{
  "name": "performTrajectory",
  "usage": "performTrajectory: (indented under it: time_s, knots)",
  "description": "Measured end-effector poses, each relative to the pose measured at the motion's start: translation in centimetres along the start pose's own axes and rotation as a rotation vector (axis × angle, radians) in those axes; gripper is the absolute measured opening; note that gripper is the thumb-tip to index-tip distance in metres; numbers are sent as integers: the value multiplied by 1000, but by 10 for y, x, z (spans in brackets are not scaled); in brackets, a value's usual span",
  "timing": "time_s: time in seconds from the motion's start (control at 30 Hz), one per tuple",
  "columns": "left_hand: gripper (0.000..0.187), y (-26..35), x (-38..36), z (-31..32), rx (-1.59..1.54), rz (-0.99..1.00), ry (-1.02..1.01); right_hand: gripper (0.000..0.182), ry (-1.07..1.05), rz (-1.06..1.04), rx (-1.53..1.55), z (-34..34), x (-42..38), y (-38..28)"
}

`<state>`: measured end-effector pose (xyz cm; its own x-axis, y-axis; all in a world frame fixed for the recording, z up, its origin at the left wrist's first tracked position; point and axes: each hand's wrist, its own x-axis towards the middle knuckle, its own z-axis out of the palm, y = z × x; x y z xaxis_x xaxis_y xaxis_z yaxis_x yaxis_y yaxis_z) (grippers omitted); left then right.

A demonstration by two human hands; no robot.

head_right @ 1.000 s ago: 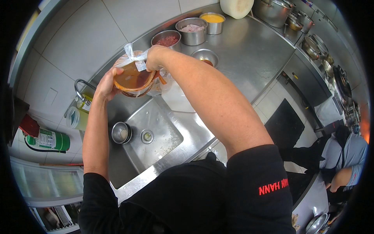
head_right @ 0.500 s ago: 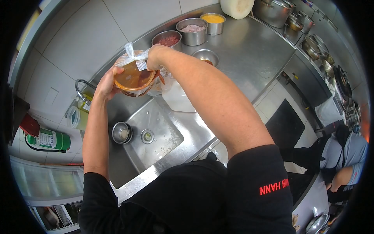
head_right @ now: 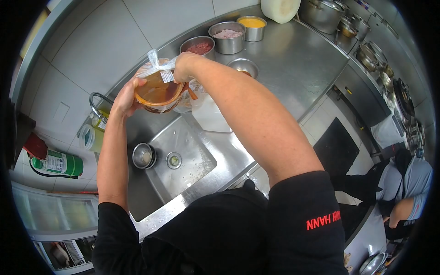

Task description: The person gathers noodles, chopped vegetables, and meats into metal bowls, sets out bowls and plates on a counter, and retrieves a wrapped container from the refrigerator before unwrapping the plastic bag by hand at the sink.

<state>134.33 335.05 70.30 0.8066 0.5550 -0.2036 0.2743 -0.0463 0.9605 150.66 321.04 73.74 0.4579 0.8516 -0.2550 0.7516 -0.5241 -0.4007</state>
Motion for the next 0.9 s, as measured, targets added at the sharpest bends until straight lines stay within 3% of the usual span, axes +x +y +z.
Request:
performTrajectory:
  time_s: [0.9]
  knots:
    - [56,2,5,-3,59,-10,50,42,15,-13,23,-2,-2,0]
